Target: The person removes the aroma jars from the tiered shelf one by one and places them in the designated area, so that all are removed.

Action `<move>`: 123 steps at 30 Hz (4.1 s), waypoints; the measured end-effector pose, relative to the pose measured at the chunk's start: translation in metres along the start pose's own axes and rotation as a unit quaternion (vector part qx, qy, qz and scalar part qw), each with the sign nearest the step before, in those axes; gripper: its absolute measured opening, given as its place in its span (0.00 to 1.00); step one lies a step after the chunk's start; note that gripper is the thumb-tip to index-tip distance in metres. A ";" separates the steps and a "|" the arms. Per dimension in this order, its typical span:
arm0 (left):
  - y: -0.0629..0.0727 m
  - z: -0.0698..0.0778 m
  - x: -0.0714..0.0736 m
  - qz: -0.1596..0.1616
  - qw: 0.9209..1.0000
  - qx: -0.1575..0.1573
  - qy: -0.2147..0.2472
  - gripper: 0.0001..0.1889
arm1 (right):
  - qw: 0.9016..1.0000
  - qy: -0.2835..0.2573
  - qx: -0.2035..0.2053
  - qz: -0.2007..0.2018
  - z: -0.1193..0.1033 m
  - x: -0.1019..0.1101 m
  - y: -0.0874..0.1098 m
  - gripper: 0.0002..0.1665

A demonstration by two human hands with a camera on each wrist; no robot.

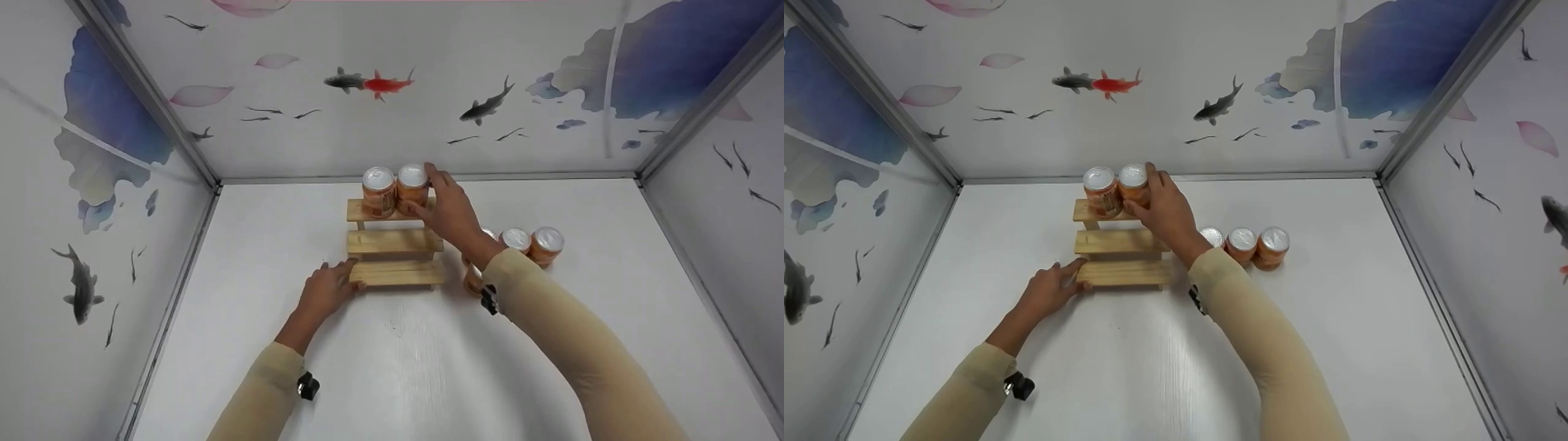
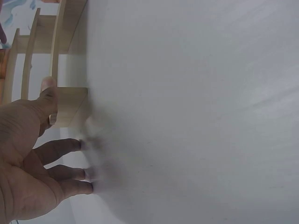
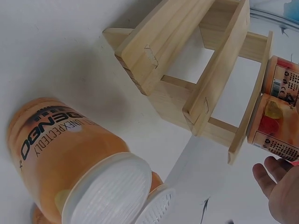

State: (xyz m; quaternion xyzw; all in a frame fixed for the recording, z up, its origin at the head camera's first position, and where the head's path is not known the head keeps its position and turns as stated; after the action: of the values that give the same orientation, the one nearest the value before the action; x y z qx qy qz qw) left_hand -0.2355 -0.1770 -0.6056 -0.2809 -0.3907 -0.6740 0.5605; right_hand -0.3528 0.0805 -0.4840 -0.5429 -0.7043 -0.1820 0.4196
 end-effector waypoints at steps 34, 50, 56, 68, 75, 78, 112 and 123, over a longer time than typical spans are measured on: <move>-0.003 0.000 0.000 0.005 1.000 -0.007 -0.021 0.34 | 0.996 -0.039 0.056 0.064 -0.001 -0.004 -0.001 0.47; -0.002 -0.001 0.002 0.002 1.000 -0.019 -0.018 0.34 | 0.993 -0.037 0.082 0.082 0.018 0.016 0.019 0.46; -0.001 -0.001 0.002 0.001 1.000 -0.018 -0.012 0.35 | 0.993 -0.028 0.082 0.085 0.027 0.026 0.029 0.46; 0.000 0.000 0.001 -0.001 1.000 -0.011 -0.003 0.35 | 0.995 -0.023 0.065 0.076 0.046 0.037 0.051 0.47; -0.001 0.000 0.000 -0.001 1.000 -0.006 -0.007 0.35 | 0.995 -0.025 0.060 0.069 0.052 0.047 0.060 0.48; -0.001 0.001 0.001 0.000 1.000 -0.005 -0.012 0.35 | 0.995 -0.030 0.065 0.071 0.054 0.052 0.065 0.48; -0.001 -0.001 0.002 0.006 0.999 -0.028 -0.015 0.35 | 0.994 -0.011 0.051 0.100 0.089 0.083 0.125 0.46; -0.002 -0.001 0.000 0.006 1.000 -0.020 -0.023 0.33 | 0.993 0.012 0.055 0.108 0.100 0.088 0.144 0.46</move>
State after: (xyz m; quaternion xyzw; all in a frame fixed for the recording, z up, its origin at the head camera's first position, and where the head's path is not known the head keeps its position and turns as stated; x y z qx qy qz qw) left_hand -0.2372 -0.1782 -0.6065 -0.3103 -0.3882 -0.6716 0.5496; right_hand -0.2647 0.2555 -0.5012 -0.5896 -0.6455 -0.1026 0.4746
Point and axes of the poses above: each hand's wrist, its own y-axis away from the middle knuckle, its own x-axis out of the back of the hand, z = x × y, the point moved 4 cm from there along -y, towards the middle knuckle, and after that the axes turned 3 degrees about -z, right-handed, at the moved point
